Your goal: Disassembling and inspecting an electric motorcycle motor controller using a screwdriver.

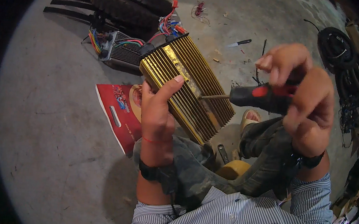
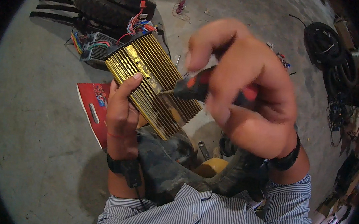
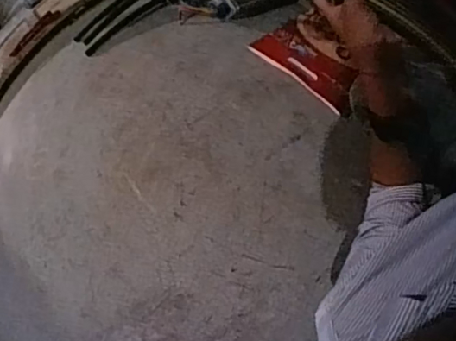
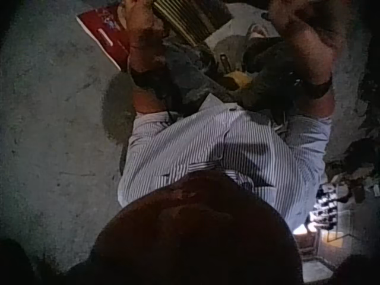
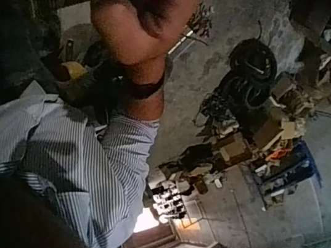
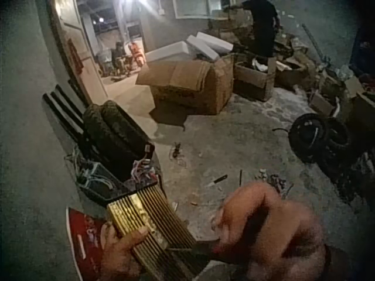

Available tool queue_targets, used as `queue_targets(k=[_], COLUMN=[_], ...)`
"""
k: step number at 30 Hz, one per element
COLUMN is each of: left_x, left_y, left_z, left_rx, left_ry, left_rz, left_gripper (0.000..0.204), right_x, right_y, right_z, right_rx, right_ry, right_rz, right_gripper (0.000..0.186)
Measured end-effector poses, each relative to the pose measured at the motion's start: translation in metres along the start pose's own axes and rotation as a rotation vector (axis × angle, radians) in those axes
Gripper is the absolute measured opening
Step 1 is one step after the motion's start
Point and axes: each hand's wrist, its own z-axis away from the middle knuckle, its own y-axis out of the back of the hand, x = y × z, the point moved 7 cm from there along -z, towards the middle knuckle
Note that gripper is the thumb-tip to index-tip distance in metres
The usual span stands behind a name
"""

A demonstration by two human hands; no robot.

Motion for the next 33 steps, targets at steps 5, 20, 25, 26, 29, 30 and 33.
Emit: queue_targets(k=[5, 20, 25, 26, 29, 30, 33], left_x=[-0.002, -0.002, -0.003, -0.002, -0.003, -0.003, -0.002], left_y=[-0.002, -0.006, -0.004, -0.005, -0.006, -0.008, -0.011], left_z=[-0.002, 0.002, 0.003, 0.004, 0.002, 0.003, 0.005], left_rx=[-0.002, -0.073, -0.058, -0.06, -0.07, -0.057, -0.038], left_ry=[0.009, -0.053, -0.053, -0.058, -0.006, -0.018, -0.014], left_rz=[-0.007, -0.118, -0.082, -0.075, -0.071, -0.046, 0.01], left_gripper=[0.039, 0.038, 0.037, 0.036, 0.036, 0.037, 0.039], right_x=[-0.013, 0.007, 0.01, 0.01, 0.007, 0.008, 0.013], right_y=[0.005, 0.023, 0.026, 0.024, 0.019, 0.017, 0.015], right_z=[-0.007, 0.011, 0.013, 0.013, 0.006, 0.004, -0.001], right_rx=[-0.169, 0.11, 0.094, 0.067, -0.05, -0.077, -0.054], right_ry=[0.038, 0.107, 0.08, 0.074, 0.094, 0.094, 0.028], right_rz=[0.43, 0.052, -0.014, -0.036, -0.075, -0.091, -0.17], right_gripper=[0.049, 0.071, 0.066, 0.066, 0.062, 0.06, 0.059])
